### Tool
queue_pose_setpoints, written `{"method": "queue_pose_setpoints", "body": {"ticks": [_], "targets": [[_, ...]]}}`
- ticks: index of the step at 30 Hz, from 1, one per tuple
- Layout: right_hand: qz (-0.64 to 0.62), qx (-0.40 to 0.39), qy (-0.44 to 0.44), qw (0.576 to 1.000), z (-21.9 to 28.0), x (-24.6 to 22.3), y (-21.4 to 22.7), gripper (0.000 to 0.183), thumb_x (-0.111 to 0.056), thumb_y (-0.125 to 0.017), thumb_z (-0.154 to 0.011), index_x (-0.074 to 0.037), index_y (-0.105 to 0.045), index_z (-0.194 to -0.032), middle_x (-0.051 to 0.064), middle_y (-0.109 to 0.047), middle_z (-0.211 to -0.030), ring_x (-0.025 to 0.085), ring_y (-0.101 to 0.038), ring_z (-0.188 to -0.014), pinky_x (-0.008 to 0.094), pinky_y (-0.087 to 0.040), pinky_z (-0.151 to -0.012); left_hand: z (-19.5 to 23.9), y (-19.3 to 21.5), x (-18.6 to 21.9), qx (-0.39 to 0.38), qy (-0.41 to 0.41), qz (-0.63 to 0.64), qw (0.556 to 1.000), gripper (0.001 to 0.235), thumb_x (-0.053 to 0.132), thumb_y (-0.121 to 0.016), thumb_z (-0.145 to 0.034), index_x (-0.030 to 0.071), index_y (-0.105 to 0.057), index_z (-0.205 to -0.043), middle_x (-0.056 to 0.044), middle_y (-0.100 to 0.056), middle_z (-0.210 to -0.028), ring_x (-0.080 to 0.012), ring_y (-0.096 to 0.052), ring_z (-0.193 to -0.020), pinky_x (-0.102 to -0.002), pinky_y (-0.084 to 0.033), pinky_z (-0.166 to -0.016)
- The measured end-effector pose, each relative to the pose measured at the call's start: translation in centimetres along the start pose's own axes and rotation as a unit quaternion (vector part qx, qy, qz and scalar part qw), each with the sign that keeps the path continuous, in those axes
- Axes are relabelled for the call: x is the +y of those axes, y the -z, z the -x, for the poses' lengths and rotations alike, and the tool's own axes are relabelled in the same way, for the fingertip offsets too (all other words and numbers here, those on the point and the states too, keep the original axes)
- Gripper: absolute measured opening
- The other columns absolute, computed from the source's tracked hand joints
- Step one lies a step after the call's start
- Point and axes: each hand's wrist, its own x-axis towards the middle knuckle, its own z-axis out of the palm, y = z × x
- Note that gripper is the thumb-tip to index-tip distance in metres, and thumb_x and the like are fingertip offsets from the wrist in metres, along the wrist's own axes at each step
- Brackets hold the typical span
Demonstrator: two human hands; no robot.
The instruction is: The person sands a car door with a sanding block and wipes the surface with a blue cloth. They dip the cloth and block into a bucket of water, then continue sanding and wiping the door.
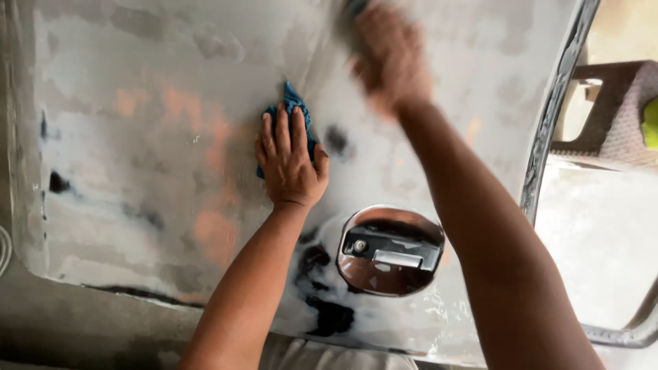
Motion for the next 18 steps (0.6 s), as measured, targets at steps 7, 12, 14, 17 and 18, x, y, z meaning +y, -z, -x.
{"method": "queue_pose_setpoints", "body": {"ticks": [7,12,14,17,18], "targets": [[-0.029,-0.022,0.137,0.990,0.5,3.3,-1.9,0.065,-0.042,-0.054,-0.105,-0.014,-0.037,-0.162,0.010,-0.029,-0.170,0.031,-0.020,-0.158,0.050,-0.009,-0.128,-0.5,0.7,-0.3,-0.004,0.008,0.006,1.000,0.070,0.040,-0.053,-0.098,0.007,-0.040,-0.159,-0.018,-0.035,-0.164,-0.0436,-0.029,-0.152,-0.062,-0.023,-0.122],[-0.051,0.053,-0.048,0.996,-2.3,5.2,-3.1,0.061,-0.043,-0.053,-0.113,-0.016,-0.037,-0.165,0.009,-0.032,-0.172,0.031,-0.024,-0.160,0.050,-0.011,-0.134,-0.1,0.5,0.0,-0.004,0.002,0.006,1.000,0.071,0.039,-0.054,-0.097,0.008,-0.040,-0.159,-0.019,-0.035,-0.165,-0.0433,-0.028,-0.152,-0.062,-0.023,-0.122],[-0.054,0.021,0.049,0.997,0.6,0.4,-0.9,0.067,-0.044,-0.058,-0.105,-0.015,-0.037,-0.162,0.013,-0.028,-0.168,0.034,-0.020,-0.155,0.052,-0.008,-0.126,-0.9,0.6,0.0,0.005,0.002,0.009,1.000,0.071,0.040,-0.055,-0.097,0.008,-0.040,-0.159,-0.019,-0.035,-0.164,-0.0436,-0.028,-0.152,-0.062,-0.023,-0.122],[-0.058,-0.052,0.161,0.984,3.3,-0.8,-1.2,0.072,-0.044,-0.062,-0.099,-0.015,-0.036,-0.160,0.014,-0.026,-0.167,0.034,-0.018,-0.152,0.053,-0.008,-0.122,-0.5,1.0,-0.3,-0.004,0.009,0.011,1.000,0.071,0.039,-0.055,-0.097,0.007,-0.040,-0.158,-0.019,-0.036,-0.164,-0.0438,-0.029,-0.152,-0.063,-0.023,-0.121],[-0.053,-0.081,0.177,0.980,4.0,0.2,-1.6,0.071,-0.044,-0.062,-0.100,-0.016,-0.035,-0.159,0.010,-0.027,-0.169,0.032,-0.020,-0.155,0.052,-0.010,-0.125,-0.3,1.0,-0.1,-0.010,0.009,0.014,1.000,0.071,0.039,-0.055,-0.096,0.007,-0.041,-0.158,-0.019,-0.036,-0.164,-0.0439,-0.029,-0.152,-0.063,-0.023,-0.121]]}}
